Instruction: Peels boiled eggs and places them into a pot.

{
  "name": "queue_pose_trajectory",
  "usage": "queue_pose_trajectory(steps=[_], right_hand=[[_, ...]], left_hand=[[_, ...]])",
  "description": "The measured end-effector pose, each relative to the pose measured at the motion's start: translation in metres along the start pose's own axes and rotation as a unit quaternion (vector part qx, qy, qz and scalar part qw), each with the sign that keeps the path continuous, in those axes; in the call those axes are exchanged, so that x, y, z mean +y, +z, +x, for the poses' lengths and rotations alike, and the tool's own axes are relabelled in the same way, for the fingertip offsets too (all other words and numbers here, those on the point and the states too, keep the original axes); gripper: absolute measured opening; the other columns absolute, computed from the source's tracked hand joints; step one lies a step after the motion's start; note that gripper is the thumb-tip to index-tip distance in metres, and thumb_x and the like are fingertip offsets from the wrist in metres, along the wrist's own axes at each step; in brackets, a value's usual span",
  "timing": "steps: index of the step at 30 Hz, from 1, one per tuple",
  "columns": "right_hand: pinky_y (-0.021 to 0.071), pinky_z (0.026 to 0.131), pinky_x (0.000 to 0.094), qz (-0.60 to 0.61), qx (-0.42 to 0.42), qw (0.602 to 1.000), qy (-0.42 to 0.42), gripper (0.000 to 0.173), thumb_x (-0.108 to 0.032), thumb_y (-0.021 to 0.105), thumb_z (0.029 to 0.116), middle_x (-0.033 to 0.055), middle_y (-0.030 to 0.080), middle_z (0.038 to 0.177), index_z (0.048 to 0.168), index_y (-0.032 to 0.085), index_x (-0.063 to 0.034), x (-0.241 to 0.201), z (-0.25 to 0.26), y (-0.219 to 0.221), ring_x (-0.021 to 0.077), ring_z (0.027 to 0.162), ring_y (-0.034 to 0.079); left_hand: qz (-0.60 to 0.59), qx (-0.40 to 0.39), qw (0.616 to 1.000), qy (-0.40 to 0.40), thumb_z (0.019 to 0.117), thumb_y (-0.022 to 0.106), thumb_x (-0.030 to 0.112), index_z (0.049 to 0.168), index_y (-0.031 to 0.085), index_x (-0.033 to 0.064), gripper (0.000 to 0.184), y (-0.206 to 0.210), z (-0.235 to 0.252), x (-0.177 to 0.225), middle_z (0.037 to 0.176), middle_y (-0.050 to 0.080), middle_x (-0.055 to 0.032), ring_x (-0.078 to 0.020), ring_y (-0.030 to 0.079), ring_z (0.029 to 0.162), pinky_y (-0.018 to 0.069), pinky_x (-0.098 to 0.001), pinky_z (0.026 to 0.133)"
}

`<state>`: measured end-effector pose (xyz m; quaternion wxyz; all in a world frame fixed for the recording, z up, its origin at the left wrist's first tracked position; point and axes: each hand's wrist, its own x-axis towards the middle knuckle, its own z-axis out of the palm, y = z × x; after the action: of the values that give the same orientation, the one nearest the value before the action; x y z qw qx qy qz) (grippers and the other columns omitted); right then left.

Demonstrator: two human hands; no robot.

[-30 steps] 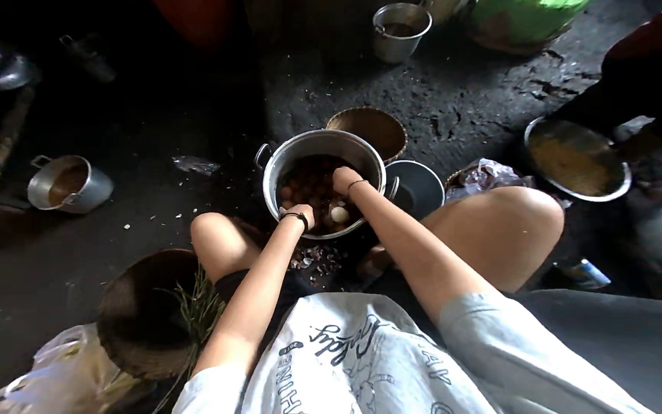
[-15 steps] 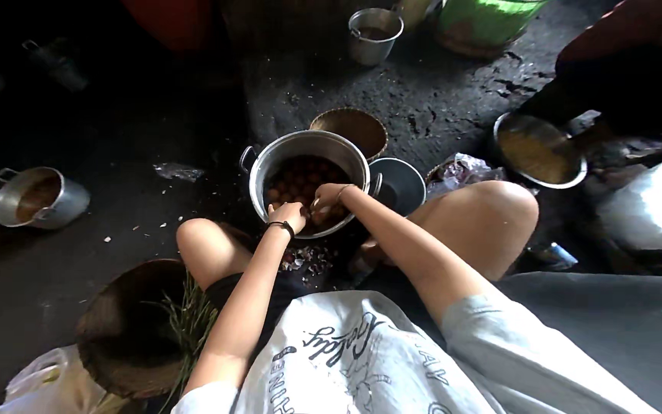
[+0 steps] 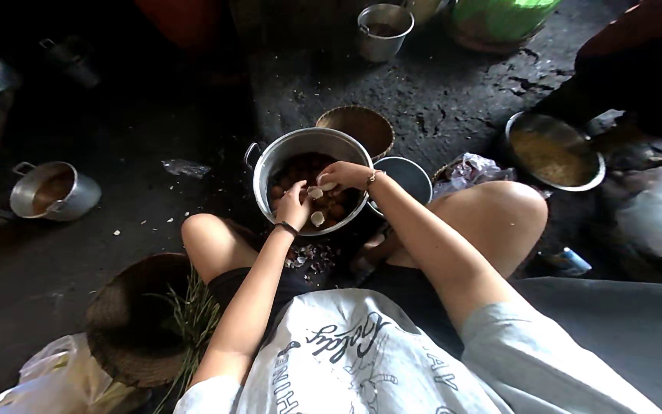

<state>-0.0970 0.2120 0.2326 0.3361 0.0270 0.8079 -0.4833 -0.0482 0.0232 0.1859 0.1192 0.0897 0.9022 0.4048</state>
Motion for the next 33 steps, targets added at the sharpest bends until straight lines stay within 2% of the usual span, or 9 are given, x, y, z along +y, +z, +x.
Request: queue_pose_trajectory(steps=[5, 7, 13, 18, 20, 22, 25, 28, 33], right_hand=[[0.0599, 0.074, 0.0409, -0.069, 0.017, 0.997, -0.021, 0.030, -0.021, 0.063, 0.1030, 0.0187, 0.070, 0.102, 0.119, 0.068, 0.0029, 0.003, 0.001, -0.003, 0.0237, 0.077, 0.069], [0.0602, 0.072, 0.0426, -0.077, 0.024, 0.997, -0.015, 0.039, -0.026, 0.065, 0.1021, 0.0208, 0.069, 0.106, 0.130, 0.061, 0.0015, 0.003, 0.001, -0.005, 0.0260, 0.076, 0.070], [0.0578, 0.069, 0.0394, 0.017, -0.004, 0.998, -0.059, 0.040, -0.035, 0.050, 0.1082, 0.0147, 0.065, 0.100, 0.131, 0.058, -0.0031, -0.001, -0.018, -0.048, 0.0200, 0.074, 0.064], [0.0559, 0.069, 0.0323, 0.157, 0.157, 0.970, -0.100, 0.033, -0.026, 0.053, 0.1030, 0.0070, 0.066, 0.105, 0.131, 0.053, -0.0088, 0.036, -0.036, -0.133, 0.0133, 0.078, 0.063], [0.0567, 0.070, 0.0350, 0.127, 0.266, 0.956, -0.015, 0.044, -0.030, 0.054, 0.1044, 0.0122, 0.066, 0.110, 0.141, 0.045, -0.0068, 0.070, -0.023, -0.149, 0.0180, 0.080, 0.066], [0.0546, 0.090, 0.0547, 0.022, 0.336, 0.935, 0.110, 0.058, -0.032, 0.057, 0.1038, 0.0269, 0.062, 0.129, 0.149, 0.042, 0.0015, 0.109, 0.002, -0.151, 0.0381, 0.106, 0.067], [0.0344, 0.114, 0.0648, -0.023, 0.317, 0.918, 0.236, 0.061, -0.023, 0.064, 0.1011, 0.0354, 0.045, 0.149, 0.149, 0.043, 0.0082, 0.170, 0.038, -0.120, 0.0504, 0.142, 0.041], [0.0370, 0.113, 0.0643, -0.036, 0.293, 0.898, 0.325, 0.063, -0.020, 0.078, 0.0874, 0.0342, 0.045, 0.149, 0.140, 0.055, 0.0057, 0.219, 0.054, -0.089, 0.0494, 0.142, 0.040], [0.0392, 0.113, 0.0616, -0.022, 0.305, 0.878, 0.369, 0.055, -0.009, 0.072, 0.0904, 0.0350, 0.040, 0.152, 0.139, 0.054, 0.0088, 0.241, 0.058, -0.069, 0.0478, 0.144, 0.038]], left_hand=[[-0.014, -0.024, 0.999, -0.022, 0.1017, 0.059, 0.012, 0.150, 0.048, 0.0060, 0.050, -0.003, 0.014, -0.001, 0.139, 0.060, -0.0197, -0.0350, 0.061, 0.125, 0.0473, -0.0525, 0.107], [0.002, -0.028, 0.999, -0.027, 0.1027, 0.059, 0.014, 0.149, 0.049, 0.0057, 0.048, -0.004, 0.017, -0.003, 0.140, 0.059, -0.0196, -0.0343, 0.060, 0.126, 0.0468, -0.0518, 0.108], [0.058, -0.056, 0.997, -0.020, 0.1042, 0.057, 0.017, 0.139, 0.059, 0.0034, 0.037, -0.001, 0.017, -0.013, 0.137, 0.060, -0.0218, -0.0350, 0.059, 0.127, 0.0450, -0.0501, 0.110], [0.100, -0.087, 0.990, -0.046, 0.1049, 0.057, 0.022, 0.139, 0.060, 0.0059, 0.038, 0.004, 0.024, -0.014, 0.143, 0.057, -0.0202, -0.0369, 0.057, 0.130, 0.0439, -0.0536, 0.111], [0.118, -0.098, 0.986, -0.062, 0.1050, 0.056, 0.021, 0.139, 0.060, 0.0066, 0.038, 0.006, 0.027, -0.013, 0.145, 0.056, -0.0194, -0.0372, 0.055, 0.132, 0.0421, -0.0552, 0.112], [0.164, -0.107, 0.978, -0.072, 0.1045, 0.057, 0.022, 0.138, 0.062, 0.0076, 0.037, 0.007, 0.028, -0.012, 0.143, 0.057, -0.0188, -0.0370, 0.056, 0.132, 0.0425, -0.0583, 0.110], [0.208, -0.096, 0.971, -0.062, 0.1032, 0.059, 0.022, 0.133, 0.066, 0.0083, 0.033, -0.001, 0.023, -0.012, 0.138, 0.061, -0.0171, -0.0362, 0.059, 0.127, 0.0452, -0.0587, 0.107], [0.186, -0.062, 0.979, -0.053, 0.1039, 0.058, 0.021, 0.132, 0.066, 0.0090, 0.032, -0.020, 0.018, -0.008, 0.139, 0.062, -0.0137, -0.0323, 0.060, 0.127, 0.0460, -0.0535, 0.108], [0.181, -0.056, 0.981, -0.034, 0.1021, 0.060, 0.016, 0.130, 0.067, 0.0062, 0.030, -0.027, 0.016, -0.018, 0.136, 0.063, -0.0155, -0.0328, 0.061, 0.125, 0.0470, -0.0532, 0.107]])
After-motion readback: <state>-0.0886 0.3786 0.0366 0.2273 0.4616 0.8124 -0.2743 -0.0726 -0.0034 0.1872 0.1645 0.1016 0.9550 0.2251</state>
